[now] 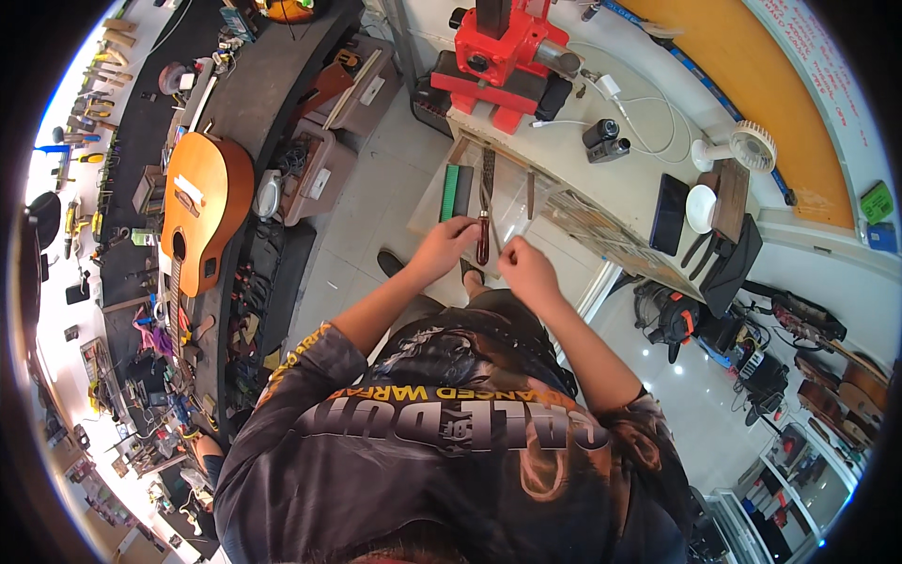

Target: The person uses a rasp to sand the underside of a wooden guitar bridge that is taped to the body of an acoustic guitar. They then move to a secondary station and continue filing the bridge piece with a small metal file by hand.

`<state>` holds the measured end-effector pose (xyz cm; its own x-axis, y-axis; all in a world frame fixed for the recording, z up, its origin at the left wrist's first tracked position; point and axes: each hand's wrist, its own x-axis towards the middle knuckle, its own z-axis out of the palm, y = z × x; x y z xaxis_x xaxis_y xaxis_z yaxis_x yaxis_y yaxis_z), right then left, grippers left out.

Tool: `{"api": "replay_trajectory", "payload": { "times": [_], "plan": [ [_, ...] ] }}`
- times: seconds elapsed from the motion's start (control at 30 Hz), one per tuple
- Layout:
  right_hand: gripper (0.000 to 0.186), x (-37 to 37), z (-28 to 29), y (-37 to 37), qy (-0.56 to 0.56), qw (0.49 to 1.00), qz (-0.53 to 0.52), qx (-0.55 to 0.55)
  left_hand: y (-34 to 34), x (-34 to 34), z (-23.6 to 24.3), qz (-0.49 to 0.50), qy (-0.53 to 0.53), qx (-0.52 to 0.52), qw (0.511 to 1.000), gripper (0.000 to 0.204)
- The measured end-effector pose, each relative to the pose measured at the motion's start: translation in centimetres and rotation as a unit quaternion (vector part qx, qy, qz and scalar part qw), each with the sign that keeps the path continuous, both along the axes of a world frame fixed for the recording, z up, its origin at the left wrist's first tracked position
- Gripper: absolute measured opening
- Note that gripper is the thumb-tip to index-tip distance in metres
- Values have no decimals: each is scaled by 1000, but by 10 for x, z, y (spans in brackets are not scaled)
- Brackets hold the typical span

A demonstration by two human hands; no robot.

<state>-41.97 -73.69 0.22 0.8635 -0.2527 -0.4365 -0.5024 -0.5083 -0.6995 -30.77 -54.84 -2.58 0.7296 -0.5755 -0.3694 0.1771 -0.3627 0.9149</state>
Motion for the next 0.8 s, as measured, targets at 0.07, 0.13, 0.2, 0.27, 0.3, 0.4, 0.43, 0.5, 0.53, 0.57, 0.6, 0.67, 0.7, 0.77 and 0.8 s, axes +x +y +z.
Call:
{"api": "replay_trajectory", "payload": {
  "times": [0.07, 0.13, 0.2, 0.27, 0.3, 0.4, 0.43, 0.5, 0.53, 0.57, 0.6, 0.67, 0.7, 0.77, 0.8],
  "plan": [
    [18, -6, 14, 20, -22, 999, 19, -25, -7, -9, 8, 23, 102, -54, 993, 26],
    [20, -5, 18, 38, -37, 998, 46, -32, -13, -17, 11, 59, 161, -89, 981, 27],
    [30, -3, 14, 43, -42, 994, 104, 5, -8, -13, 13, 90, 177, -132, 971, 28],
    [32, -4, 0, 41, 1, 988, 136, 78, -8, -4, 45, 153, 216, -119, 957, 30],
    [34, -5, -8, 42, 44, 972, 174, 151, -3, 2, 57, 156, 214, -118, 957, 30],
    [36, -11, -73, 44, 182, 919, 205, 283, 19, 22, 73, 165, 262, -242, 920, 25],
    [36, -16, -88, 44, 182, 917, 211, 284, 24, 26, 81, 170, 259, -241, 920, 25],
    [36, -26, -102, 47, 83, 926, 259, 262, 30, 33, 102, 174, 343, -303, 872, 23],
    [37, -25, -106, 48, 77, 929, 272, 239, 33, 35, 106, 179, 340, -303, 872, 23],
    [37, -25, -110, 49, 77, 927, 277, 240, 35, 37, 108, 162, 341, -326, 867, 23],
    [37, -24, -110, 49, 71, 926, 277, 248, 36, 38, 110, 145, 342, -350, 860, 22],
    [36, -21, -110, 49, 65, 923, 278, 256, 39, 35, 111, 146, 337, -349, 862, 23],
    [36, -21, -110, 49, 72, 928, 257, 262, 40, 34, 112, 143, 335, -349, 864, 23],
    [36, -21, -110, 43, 80, 931, 234, 267, 38, 31, 112, 146, 338, -353, 860, 23],
    [32, -16, -102, 38, 101, 928, 242, 264, 38, 30, 111, 149, 341, -356, 857, 23]
  ]
}}
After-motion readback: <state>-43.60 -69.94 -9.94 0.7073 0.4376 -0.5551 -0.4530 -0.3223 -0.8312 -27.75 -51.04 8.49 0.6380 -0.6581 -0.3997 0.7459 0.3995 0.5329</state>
